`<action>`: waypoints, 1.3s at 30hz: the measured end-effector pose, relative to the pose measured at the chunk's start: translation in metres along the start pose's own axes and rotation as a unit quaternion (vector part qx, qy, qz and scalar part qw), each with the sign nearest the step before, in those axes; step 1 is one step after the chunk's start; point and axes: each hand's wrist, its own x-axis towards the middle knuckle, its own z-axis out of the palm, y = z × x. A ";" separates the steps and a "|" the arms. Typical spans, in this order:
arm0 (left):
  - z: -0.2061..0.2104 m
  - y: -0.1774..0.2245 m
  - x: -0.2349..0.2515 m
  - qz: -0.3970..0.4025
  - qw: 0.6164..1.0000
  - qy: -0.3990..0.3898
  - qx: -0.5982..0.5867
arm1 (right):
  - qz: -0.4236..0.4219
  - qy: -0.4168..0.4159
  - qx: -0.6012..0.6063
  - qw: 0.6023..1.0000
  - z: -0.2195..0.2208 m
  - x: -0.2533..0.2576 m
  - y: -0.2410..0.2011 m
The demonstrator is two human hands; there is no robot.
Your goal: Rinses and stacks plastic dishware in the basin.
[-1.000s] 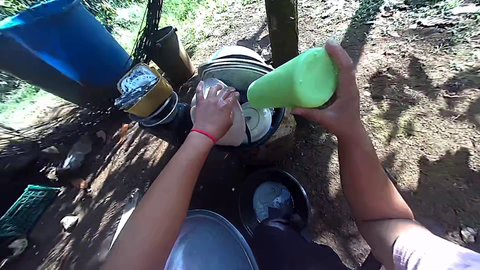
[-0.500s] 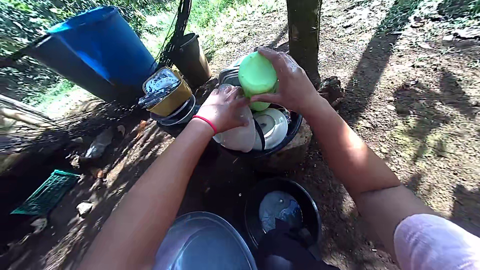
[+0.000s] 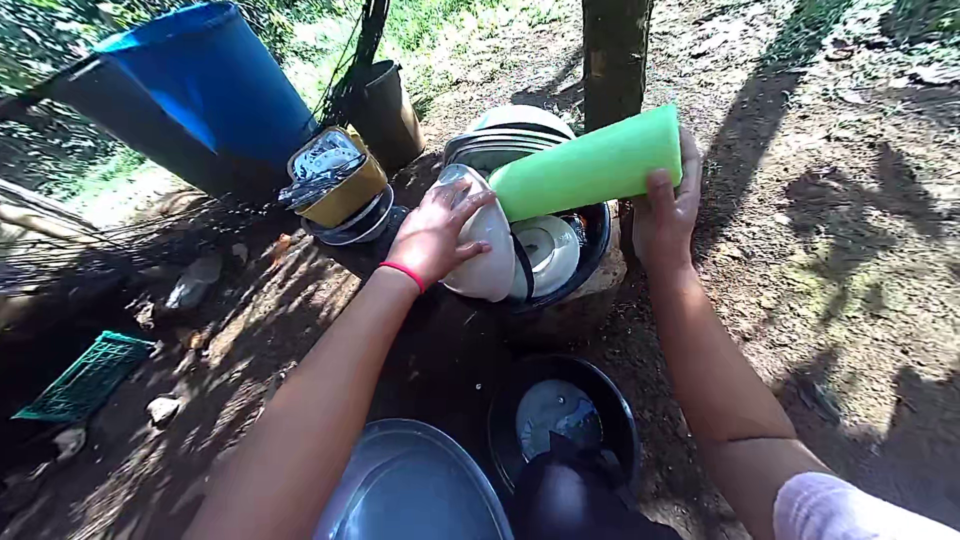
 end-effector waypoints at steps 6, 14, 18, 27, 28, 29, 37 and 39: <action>0.002 -0.001 0.003 -0.010 1.000 -0.011 0.012 | 0.105 0.046 0.009 0.993 0.001 -0.011 0.030; 0.005 -0.002 0.005 -0.002 1.000 -0.001 -0.010 | -0.188 -0.139 -0.202 0.951 0.025 0.010 -0.069; 0.007 -0.003 0.004 -0.020 0.997 0.032 -0.069 | -0.176 -0.230 -0.283 0.914 0.067 0.042 -0.074; 0.008 0.005 0.009 -0.118 0.857 0.264 -0.425 | -0.181 -0.274 -0.240 0.914 0.123 0.070 -0.027; 0.008 0.010 0.016 -0.110 0.855 0.271 -0.429 | -0.171 -0.262 -0.219 0.924 0.122 0.072 -0.020; 0.009 0.016 0.022 -0.099 0.857 0.272 -0.426 | -0.163 -0.256 -0.197 0.932 0.120 0.074 -0.014; 0.012 0.053 0.053 -0.180 0.897 0.242 -0.322 | -0.057 -0.304 -0.206 0.928 0.052 0.060 -0.008; 0.006 0.057 0.052 -0.175 0.899 0.260 -0.306 | -0.012 -0.281 -0.274 0.920 0.018 0.037 -0.008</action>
